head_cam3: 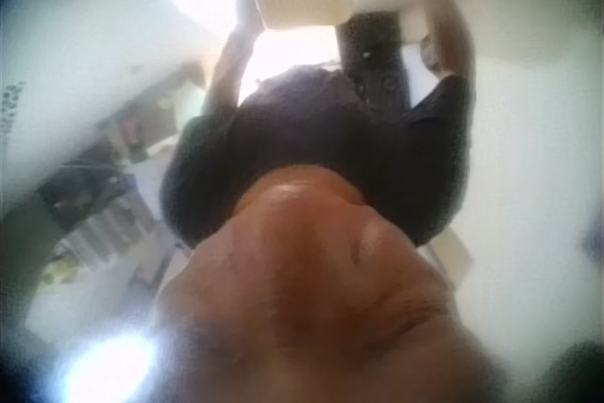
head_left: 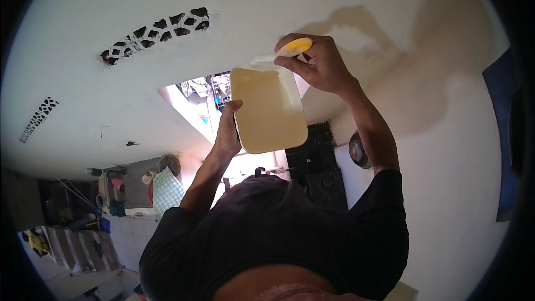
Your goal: The person paints a section of a white ceiling using a brush, frequently dipping the brush into a plastic container held in their other hand.
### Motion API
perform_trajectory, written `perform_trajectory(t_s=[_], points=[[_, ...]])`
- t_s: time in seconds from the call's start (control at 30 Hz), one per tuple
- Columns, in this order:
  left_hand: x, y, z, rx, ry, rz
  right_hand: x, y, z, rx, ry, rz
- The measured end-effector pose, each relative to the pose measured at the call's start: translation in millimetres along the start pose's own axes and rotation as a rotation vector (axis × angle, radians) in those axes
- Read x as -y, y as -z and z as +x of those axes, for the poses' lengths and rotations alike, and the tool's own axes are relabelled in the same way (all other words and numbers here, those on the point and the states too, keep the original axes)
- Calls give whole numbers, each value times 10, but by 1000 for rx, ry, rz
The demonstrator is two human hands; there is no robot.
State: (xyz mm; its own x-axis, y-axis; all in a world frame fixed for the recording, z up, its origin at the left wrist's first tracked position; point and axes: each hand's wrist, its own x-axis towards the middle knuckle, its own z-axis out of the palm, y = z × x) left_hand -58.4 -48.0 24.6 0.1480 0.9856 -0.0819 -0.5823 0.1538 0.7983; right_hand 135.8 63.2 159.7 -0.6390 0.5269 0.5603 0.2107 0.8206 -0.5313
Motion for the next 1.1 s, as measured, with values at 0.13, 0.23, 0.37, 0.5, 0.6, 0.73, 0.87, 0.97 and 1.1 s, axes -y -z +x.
perform_trajectory(t_s=[0.13,0.23,0.37,0.5,0.6,0.73,0.87,0.97,1.1], points=[[2,34,31,-32,-18,-110,202,113,-42,-64,-41,49],[40,149,71,-34,-27,-149,345,46,-144,-119,-187,217],[-20,57,94,-63,-79,-188,503,-156,-243,-157,-366,342],[-36,65,110,-43,-78,-179,597,-371,-288,-161,-364,388],[-48,81,99,-62,-85,-152,593,-477,-313,-162,-351,412],[-25,153,120,-52,-74,-136,608,-491,-325,-60,-437,456],[-64,95,105,-54,-75,-175,515,-373,-352,-132,-501,556],[-47,145,92,-71,-97,-165,471,-180,-341,-196,-535,514],[-69,162,56,-101,-98,-151,379,6,-315,-311,-550,401]])
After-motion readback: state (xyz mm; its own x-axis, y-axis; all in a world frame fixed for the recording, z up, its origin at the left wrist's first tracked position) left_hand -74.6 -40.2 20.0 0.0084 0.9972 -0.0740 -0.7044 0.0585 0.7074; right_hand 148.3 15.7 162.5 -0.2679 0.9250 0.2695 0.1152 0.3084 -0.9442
